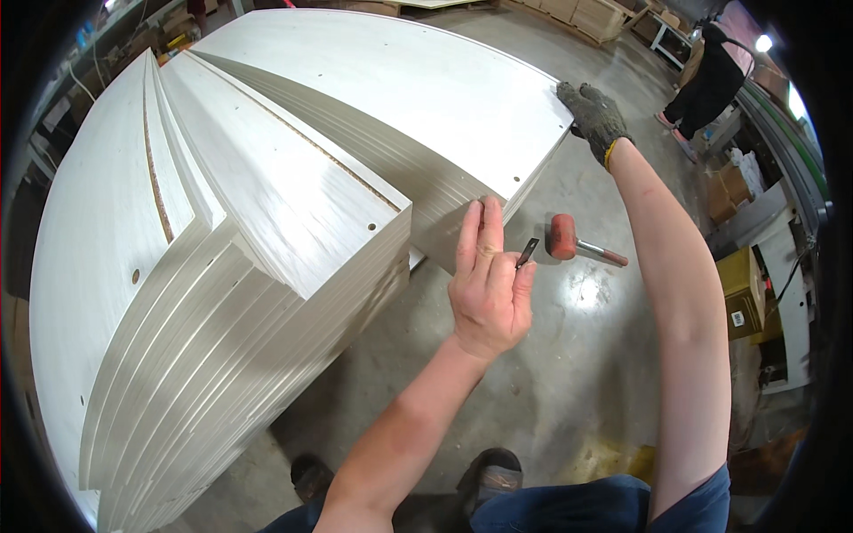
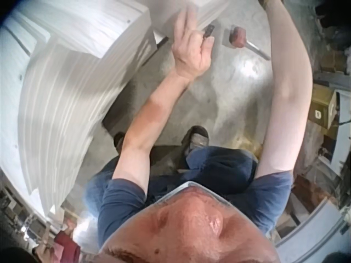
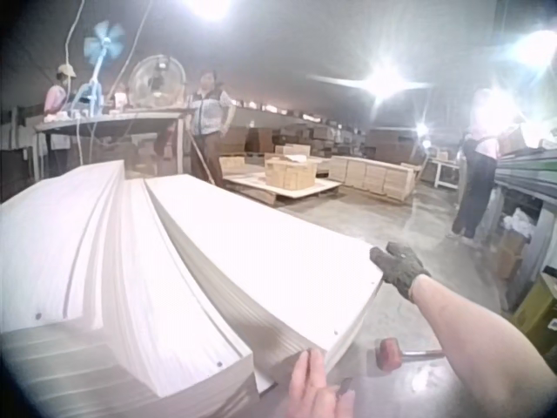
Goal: The recorder is assembling white furniture panels using a metal tab and a rubber mallet in a manufacturing environment.
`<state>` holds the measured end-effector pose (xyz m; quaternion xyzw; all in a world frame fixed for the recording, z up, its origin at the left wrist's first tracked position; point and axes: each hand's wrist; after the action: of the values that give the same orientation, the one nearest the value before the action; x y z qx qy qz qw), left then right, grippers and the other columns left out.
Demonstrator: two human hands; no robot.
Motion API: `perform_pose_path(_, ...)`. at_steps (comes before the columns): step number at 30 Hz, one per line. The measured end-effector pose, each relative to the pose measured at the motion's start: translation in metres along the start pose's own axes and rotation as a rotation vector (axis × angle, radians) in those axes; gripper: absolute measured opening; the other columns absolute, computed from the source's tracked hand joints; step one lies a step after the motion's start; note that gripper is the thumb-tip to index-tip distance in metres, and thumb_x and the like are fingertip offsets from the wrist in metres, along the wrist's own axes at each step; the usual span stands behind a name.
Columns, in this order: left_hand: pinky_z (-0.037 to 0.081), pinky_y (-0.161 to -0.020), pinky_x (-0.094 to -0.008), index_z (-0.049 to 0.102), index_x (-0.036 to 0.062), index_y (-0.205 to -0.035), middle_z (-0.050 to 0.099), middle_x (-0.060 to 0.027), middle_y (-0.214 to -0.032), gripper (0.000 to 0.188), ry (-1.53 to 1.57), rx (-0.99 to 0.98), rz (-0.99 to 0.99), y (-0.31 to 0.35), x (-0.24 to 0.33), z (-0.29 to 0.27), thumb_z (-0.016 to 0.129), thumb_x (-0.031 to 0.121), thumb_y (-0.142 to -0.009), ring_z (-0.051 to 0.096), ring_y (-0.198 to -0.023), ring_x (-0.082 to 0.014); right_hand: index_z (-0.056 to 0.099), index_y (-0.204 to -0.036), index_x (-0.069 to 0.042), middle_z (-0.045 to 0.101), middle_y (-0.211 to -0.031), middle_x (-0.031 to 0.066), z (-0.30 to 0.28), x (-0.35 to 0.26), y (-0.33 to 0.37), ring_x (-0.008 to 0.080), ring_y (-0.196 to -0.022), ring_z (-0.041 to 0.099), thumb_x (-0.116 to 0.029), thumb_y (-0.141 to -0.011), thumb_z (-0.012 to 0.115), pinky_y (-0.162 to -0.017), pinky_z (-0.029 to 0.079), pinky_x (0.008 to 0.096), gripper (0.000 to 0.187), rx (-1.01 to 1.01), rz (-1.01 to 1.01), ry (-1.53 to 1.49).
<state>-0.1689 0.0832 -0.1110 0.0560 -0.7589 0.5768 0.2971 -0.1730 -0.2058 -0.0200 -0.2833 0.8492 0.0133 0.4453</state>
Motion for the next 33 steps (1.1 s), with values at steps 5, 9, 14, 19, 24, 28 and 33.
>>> perform_pose_path(5, 0.036, -0.098, -0.0486, 0.046, -0.007, -0.074, 0.042, -0.0351, -0.129, 0.027, -0.028, -0.018, 0.008, -0.001, 0.001, 0.003, 0.05, 0.014, -0.091, 0.039, -0.12, -0.0505, 0.057, -0.114, 0.005, 0.063, -0.097, 0.0171, -0.005, 0.0, -0.001, 0.0246, -0.076, 0.058, -0.051, -0.081, 0.054, -0.073, 0.045, 0.0345, 0.066, 0.024, -0.036, 0.043)
perform_pose_path(9, 0.036, -0.098, -0.0485, 0.045, -0.0057, -0.072, 0.042, -0.0354, -0.129, 0.026, -0.031, -0.009, 0.026, -0.003, 0.0, 0.005, 0.05, 0.013, -0.09, 0.039, -0.119, -0.0512, 0.062, -0.104, 0.002, 0.063, -0.099, 0.0207, -0.007, 0.005, -0.01, 0.0268, -0.086, 0.059, -0.049, -0.082, 0.054, -0.079, 0.043, 0.036, 0.057, 0.046, -0.108, 0.158)
perform_pose_path(14, 0.038, -0.096, -0.0466, 0.044, -0.0045, -0.07, 0.042, -0.0358, -0.129, 0.024, -0.042, -0.028, 0.022, -0.006, 0.002, -0.002, 0.051, 0.01, -0.088, 0.04, -0.118, -0.052, 0.057, -0.115, 0.004, 0.059, -0.116, 0.0218, -0.009, -0.003, -0.013, 0.0304, -0.108, 0.055, -0.052, -0.082, 0.054, -0.092, 0.04, 0.0352, 0.065, -0.037, -0.036, 0.204)
perform_pose_path(19, 0.041, -0.093, -0.0456, 0.043, -0.0044, -0.07, 0.042, -0.036, -0.128, 0.023, -0.042, -0.049, -0.004, -0.002, -0.001, 0.001, 0.052, 0.008, -0.087, 0.042, -0.117, -0.0528, 0.05, -0.125, 0.006, 0.051, -0.128, 0.0206, -0.007, 0.003, -0.01, 0.0313, -0.12, 0.048, -0.054, -0.081, 0.055, -0.1, 0.035, 0.0338, 0.074, -0.006, -0.012, 0.231)
perform_pose_path(24, 0.041, -0.093, -0.046, 0.043, -0.005, -0.072, 0.042, -0.036, -0.128, 0.021, -0.042, -0.033, 0.014, -0.001, 0.001, -0.001, 0.053, 0.007, -0.086, 0.042, -0.116, -0.0523, 0.052, -0.123, 0.004, 0.054, -0.125, 0.0211, -0.01, 0.007, -0.011, 0.032, -0.118, 0.049, -0.054, -0.08, 0.056, -0.1, 0.035, 0.0349, 0.073, 0.009, -0.092, 0.232)
perform_pose_path(28, 0.04, -0.095, -0.0452, 0.047, -0.0082, -0.082, 0.044, -0.035, -0.128, 0.016, 0.011, -0.008, 0.001, -0.001, -0.003, -0.002, 0.052, 0.007, -0.086, 0.042, -0.118, -0.051, 0.054, -0.122, 0.004, 0.056, -0.123, 0.0211, -0.009, 0.007, -0.011, 0.0323, -0.118, 0.05, -0.054, -0.079, 0.056, -0.099, 0.035, 0.0348, 0.072, 0.055, -0.12, 0.227)
perform_pose_path(33, 0.04, -0.096, -0.0369, 0.051, -0.0097, -0.106, 0.054, -0.0259, -0.12, 0.026, 0.153, 0.157, -0.092, 0.005, 0.001, -0.002, 0.045, 0.011, -0.093, 0.054, -0.111, -0.0325, 0.041, -0.131, 0.006, 0.052, -0.128, 0.0199, 0.004, 0.001, 0.018, 0.028, -0.116, 0.051, -0.046, -0.084, 0.059, -0.095, 0.039, 0.034, 0.072, 0.421, 0.075, 0.275)
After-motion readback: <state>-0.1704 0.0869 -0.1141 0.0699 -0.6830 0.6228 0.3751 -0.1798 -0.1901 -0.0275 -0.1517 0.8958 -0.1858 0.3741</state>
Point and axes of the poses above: each hand's wrist, its own y-axis away from the middle knuckle, its own z-axis out of the palm, x = y × z
